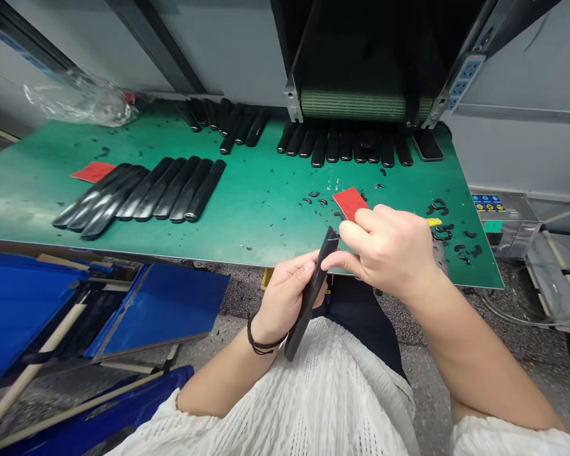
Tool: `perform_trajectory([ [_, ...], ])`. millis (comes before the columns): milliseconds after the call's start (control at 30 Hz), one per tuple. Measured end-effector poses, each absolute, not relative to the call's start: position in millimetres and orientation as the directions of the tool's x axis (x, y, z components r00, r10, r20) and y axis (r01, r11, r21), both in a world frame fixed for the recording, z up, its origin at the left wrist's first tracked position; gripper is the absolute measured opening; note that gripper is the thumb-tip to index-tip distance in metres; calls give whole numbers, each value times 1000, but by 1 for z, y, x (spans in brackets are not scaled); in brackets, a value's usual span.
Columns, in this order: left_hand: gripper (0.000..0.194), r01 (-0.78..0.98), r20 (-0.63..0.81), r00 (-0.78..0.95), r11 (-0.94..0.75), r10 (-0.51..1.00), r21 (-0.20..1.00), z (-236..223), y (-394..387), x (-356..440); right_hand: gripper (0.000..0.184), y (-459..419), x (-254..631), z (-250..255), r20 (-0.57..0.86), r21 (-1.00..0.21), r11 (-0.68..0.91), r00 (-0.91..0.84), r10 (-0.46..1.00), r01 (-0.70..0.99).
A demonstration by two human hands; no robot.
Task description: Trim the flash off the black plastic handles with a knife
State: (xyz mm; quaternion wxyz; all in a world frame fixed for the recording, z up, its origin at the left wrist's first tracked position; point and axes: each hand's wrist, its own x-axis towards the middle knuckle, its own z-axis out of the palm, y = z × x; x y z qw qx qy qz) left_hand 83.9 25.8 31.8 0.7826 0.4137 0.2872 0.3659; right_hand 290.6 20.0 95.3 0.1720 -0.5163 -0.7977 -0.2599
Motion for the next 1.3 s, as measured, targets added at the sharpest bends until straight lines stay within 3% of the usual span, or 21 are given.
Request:
perform_trajectory([
  [167,49,-366,-151,581,422,800,829,26,26,89,62,14,277,79,604,206,239,-316,732,949],
  [367,49,-385,-147,480,358,865,851,33,32,89,55,7,254,62,599,63,341,-308,739,938],
  [633,41,-411,-146,357,296,923,862,40,50,83,55,-8,229,48,503,-8,439,-376,778,898],
  [1000,35,-519,-198,404,402,893,754,42,53,88,53,-14,227,44,505,84,426,-407,761,901],
  [1300,31,-563,-263,326,410,908,717,46,68,87,54,-25,217,38,448,6,475,-427,786,880],
])
